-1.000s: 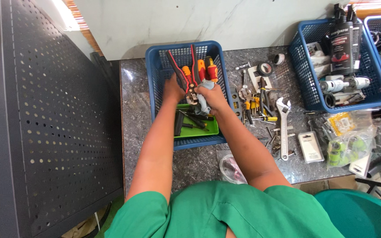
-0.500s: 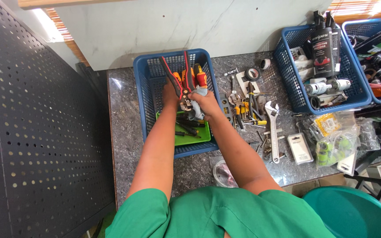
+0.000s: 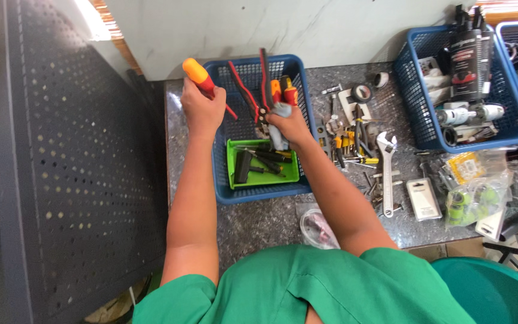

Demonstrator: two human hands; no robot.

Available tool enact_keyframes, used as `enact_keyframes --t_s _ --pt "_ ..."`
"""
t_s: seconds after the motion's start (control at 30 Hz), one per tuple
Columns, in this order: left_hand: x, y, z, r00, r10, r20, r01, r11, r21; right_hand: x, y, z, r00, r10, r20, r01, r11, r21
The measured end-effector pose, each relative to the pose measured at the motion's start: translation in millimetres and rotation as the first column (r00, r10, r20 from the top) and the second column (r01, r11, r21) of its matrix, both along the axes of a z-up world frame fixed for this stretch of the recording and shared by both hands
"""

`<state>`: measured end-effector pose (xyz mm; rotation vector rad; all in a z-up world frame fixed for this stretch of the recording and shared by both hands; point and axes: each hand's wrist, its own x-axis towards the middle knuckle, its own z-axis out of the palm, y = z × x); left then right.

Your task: The person wipes various tools and hardware items with a cloth and organizes them into different blue baskets on a workbench.

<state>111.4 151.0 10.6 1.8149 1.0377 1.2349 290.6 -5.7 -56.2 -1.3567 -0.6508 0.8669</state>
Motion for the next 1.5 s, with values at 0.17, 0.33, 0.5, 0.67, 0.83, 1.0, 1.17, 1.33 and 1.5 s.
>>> enact_keyframes --t_s 0.17,0.33,0.5,0.67,0.83,1.0,1.17,1.33,1.5 --pt "-15.3 -5.6 -16.0 1.000 -0.018 0.013 0.019 0.996 -0.085 -16.9 31.4 -17.2 0.997 0.070 -0.020 -0.073 0.964 -0.255" --pt "-18.8 -10.8 -47.2 0.999 -0.021 -0.026 0.016 0.987 -0.161 -25.7 24.0 -29.5 0.994 0.079 -0.075 -0.097 0.958 -0.269" --pt "-11.2 -15.6 -47.6 0.995 -0.020 -0.094 0.013 0.997 -0.079 -5.3 37.3 -26.9 0.988 0.126 0.095 -0.071 0.893 -0.445" --pt "-4.0 -24.9 -36.6 0.974 -0.104 -0.200 0.069 0.982 -0.177 -9.2 45.2 -28.2 0.986 0.144 0.090 -0.077 0.851 -0.519" --pt "-2.8 -25.0 -36.8 0.973 -0.117 -0.201 0.090 0.986 -0.139 -14.5 45.0 -26.6 0.925 0.255 0.283 -0.060 0.831 -0.552" --pt "-2.6 -23.9 -38.7 0.986 -0.104 -0.128 0.082 0.983 -0.163 -30.2 47.4 -9.0 0.642 0.448 0.622 0.106 0.752 -0.651" --pt "-6.3 -23.1 -42.2 0.996 -0.083 -0.041 0.077 0.989 -0.122 -40.8 51.4 -2.3 0.599 0.475 0.645 0.118 0.745 -0.657" --pt "-3.4 -21.5 -45.8 0.994 -0.087 -0.073 0.079 0.991 -0.104 -34.7 45.7 1.4 0.655 0.469 0.593 -0.031 0.800 -0.599" --pt "9.7 -25.3 -46.8 0.981 -0.184 0.062 0.192 0.877 -0.440 -32.7 39.6 18.1 0.701 0.444 0.559 -0.082 0.827 -0.556"
